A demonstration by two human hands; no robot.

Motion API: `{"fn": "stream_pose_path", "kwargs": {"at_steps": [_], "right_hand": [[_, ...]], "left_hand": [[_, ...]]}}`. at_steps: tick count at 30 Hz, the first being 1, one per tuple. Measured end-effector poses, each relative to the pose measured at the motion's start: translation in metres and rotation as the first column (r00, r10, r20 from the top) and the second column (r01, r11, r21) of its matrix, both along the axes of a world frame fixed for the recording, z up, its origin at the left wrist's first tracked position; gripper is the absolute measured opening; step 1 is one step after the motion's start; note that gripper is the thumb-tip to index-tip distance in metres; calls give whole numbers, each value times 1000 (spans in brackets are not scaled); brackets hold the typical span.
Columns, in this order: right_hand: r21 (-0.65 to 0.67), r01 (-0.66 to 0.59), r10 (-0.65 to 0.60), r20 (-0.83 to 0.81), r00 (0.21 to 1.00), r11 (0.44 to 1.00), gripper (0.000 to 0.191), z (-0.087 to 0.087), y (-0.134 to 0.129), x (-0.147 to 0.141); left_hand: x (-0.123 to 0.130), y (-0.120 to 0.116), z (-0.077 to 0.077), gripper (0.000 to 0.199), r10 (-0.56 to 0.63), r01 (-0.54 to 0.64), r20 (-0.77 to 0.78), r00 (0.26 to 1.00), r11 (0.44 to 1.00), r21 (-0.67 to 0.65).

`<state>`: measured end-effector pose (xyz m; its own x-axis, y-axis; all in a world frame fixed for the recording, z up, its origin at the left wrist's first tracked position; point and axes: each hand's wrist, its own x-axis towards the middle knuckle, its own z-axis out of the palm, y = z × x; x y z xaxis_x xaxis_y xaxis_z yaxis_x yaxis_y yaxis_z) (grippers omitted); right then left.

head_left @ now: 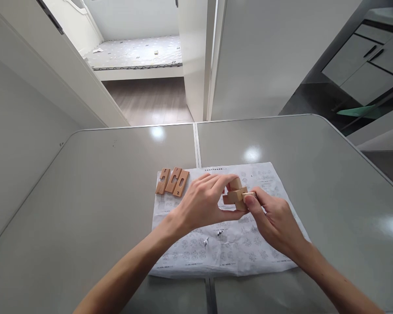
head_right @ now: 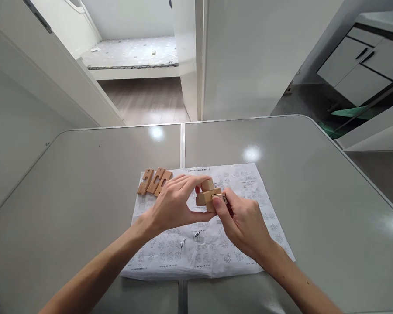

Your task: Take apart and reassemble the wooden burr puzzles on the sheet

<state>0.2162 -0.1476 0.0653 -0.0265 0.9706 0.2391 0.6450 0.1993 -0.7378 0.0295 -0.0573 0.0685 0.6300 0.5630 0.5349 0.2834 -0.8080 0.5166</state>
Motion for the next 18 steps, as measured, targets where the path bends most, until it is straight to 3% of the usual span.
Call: {"fn": "stream_pose_path", "kwargs": {"at_steps": [7, 18], "right_hand": [[40, -67, 59, 184, 981, 997, 38, -4, 4, 3], [-35, -120, 125, 209, 970, 992, 35, -16, 6, 10]], "left_hand": [[-3, -1, 4, 27, -115, 106, -29, 993, 968, -226], [-2, -2, 0, 25, -143, 136, -13, 990, 961, -241]]}}
